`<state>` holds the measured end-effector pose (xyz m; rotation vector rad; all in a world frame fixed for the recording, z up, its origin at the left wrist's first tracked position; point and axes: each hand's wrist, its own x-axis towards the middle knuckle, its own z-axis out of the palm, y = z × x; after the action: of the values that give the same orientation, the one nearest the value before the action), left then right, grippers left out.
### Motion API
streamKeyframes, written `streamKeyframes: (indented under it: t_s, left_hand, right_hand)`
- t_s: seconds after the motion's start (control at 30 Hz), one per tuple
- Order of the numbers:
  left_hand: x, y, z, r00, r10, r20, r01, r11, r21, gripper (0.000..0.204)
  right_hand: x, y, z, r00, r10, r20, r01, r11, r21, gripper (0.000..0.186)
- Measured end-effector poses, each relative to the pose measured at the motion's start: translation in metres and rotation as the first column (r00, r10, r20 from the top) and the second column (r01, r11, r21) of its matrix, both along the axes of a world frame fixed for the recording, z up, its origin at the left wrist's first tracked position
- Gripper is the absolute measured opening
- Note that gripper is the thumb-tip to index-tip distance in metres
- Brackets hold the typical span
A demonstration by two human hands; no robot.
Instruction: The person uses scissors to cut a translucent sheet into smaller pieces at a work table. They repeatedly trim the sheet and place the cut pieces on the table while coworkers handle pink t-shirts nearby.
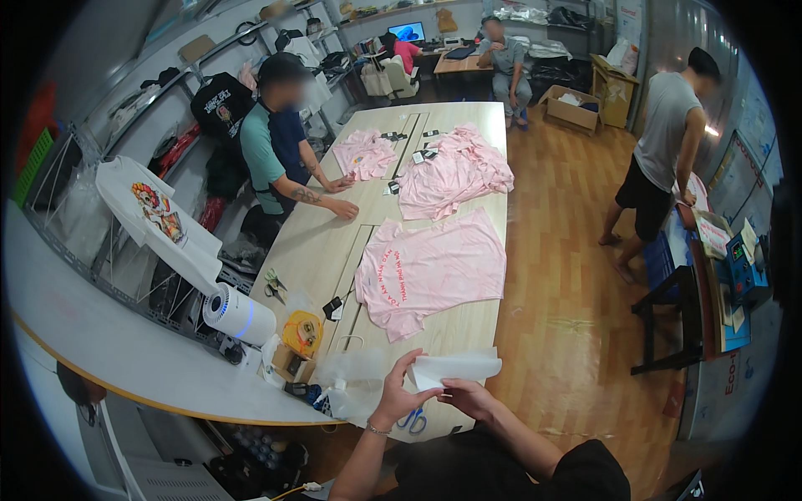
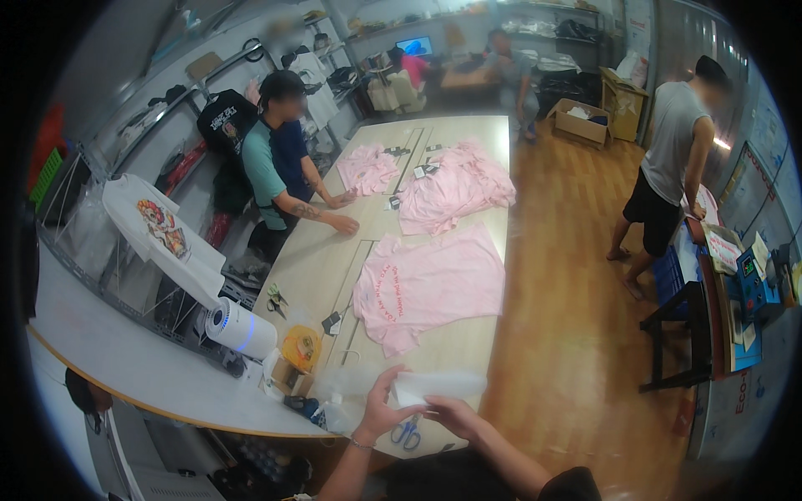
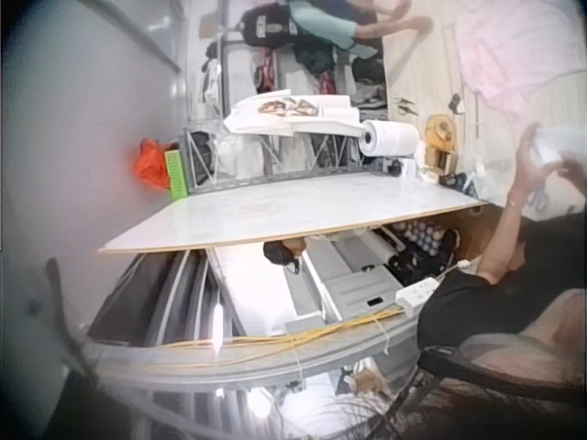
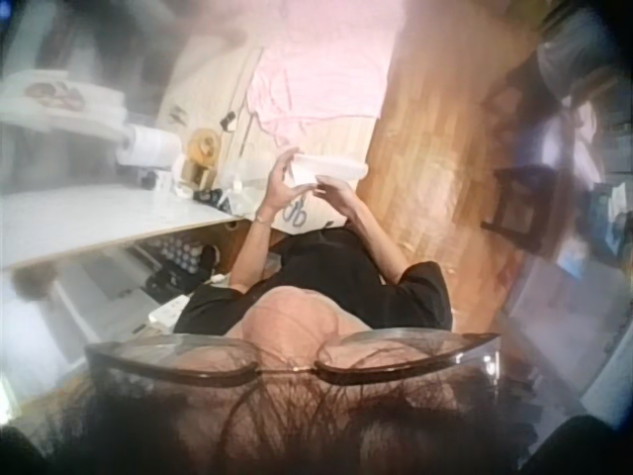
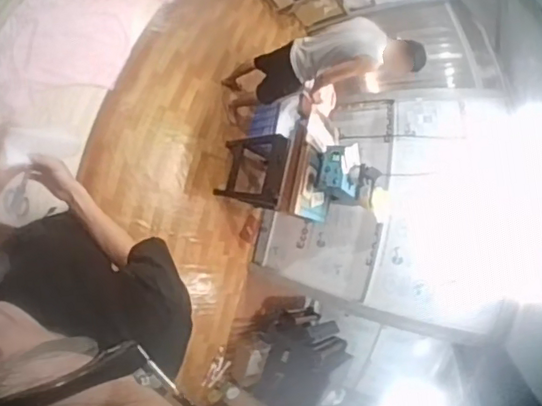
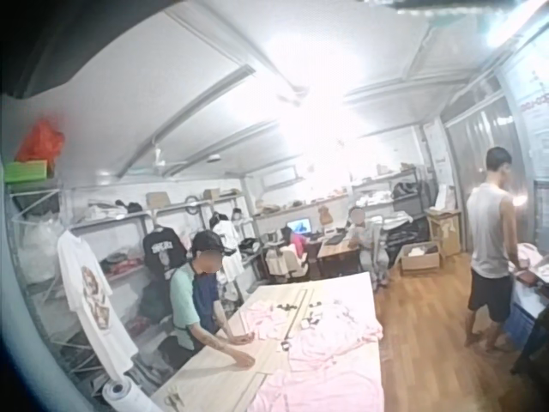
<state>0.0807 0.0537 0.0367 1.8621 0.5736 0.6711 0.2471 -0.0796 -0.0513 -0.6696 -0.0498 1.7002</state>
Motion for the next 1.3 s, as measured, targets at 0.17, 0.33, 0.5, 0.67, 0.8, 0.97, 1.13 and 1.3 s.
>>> streamKeyframes:
  t_s: [0.17, 0.33, 0.5, 0.67, 0.8, 0.97, 1.13, 1.3]
  left_hand:
    - [0.001, -0.004, 0.007, 0.999, 0.023, 0.027, -0.025, 0.994, 0.104, 0.099]
    - [-0.004, -0.008, 0.010, 0.998, 0.053, -0.028, -0.051, 0.995, 0.082, 0.099]
    - [0.000, -0.018, -0.013, 0.924, 0.324, 0.206, -0.179, 0.838, -0.515, 0.069]
    - [-0.026, 0.000, -0.043, 0.942, 0.308, 0.136, -0.096, 0.634, -0.768, 0.038]
    - [-0.036, 0.006, -0.019, 0.965, 0.259, 0.031, -0.169, 0.712, -0.682, 0.033]
    - [-0.035, 0.004, -0.032, 0.947, 0.320, 0.012, -0.241, 0.735, -0.633, 0.030]
    - [0.009, -0.031, -0.027, 0.795, 0.592, 0.136, -0.290, 0.567, -0.771, 0.033]
    - [0.029, -0.054, -0.051, 0.764, 0.623, 0.170, -0.315, 0.589, -0.744, 0.036]
  right_hand:
    - [-0.004, -0.002, -0.002, 1.000, -0.017, 0.003, 0.017, 1.000, 0.001, 0.044]
    - [-0.006, -0.002, -0.016, 0.999, 0.001, 0.032, -0.002, 1.000, 0.005, 0.040]
    - [-0.009, 0.011, 0.008, 0.892, -0.114, 0.437, 0.089, 0.993, 0.077, 0.039]
    - [-0.002, 0.017, 0.017, 0.658, -0.040, 0.752, -0.065, 0.992, 0.110, 0.042]
    - [0.000, 0.017, 0.009, 0.657, 0.024, 0.753, -0.195, 0.971, 0.139, 0.042]
    - [0.004, 0.019, -0.006, 0.682, 0.019, 0.731, -0.193, 0.969, 0.154, 0.041]
    - [-0.003, 0.025, -0.004, 0.815, -0.063, 0.576, -0.012, 0.992, 0.125, 0.037]
    - [-0.009, 0.027, 0.002, 0.824, -0.137, 0.550, 0.128, 0.990, 0.056, 0.038]
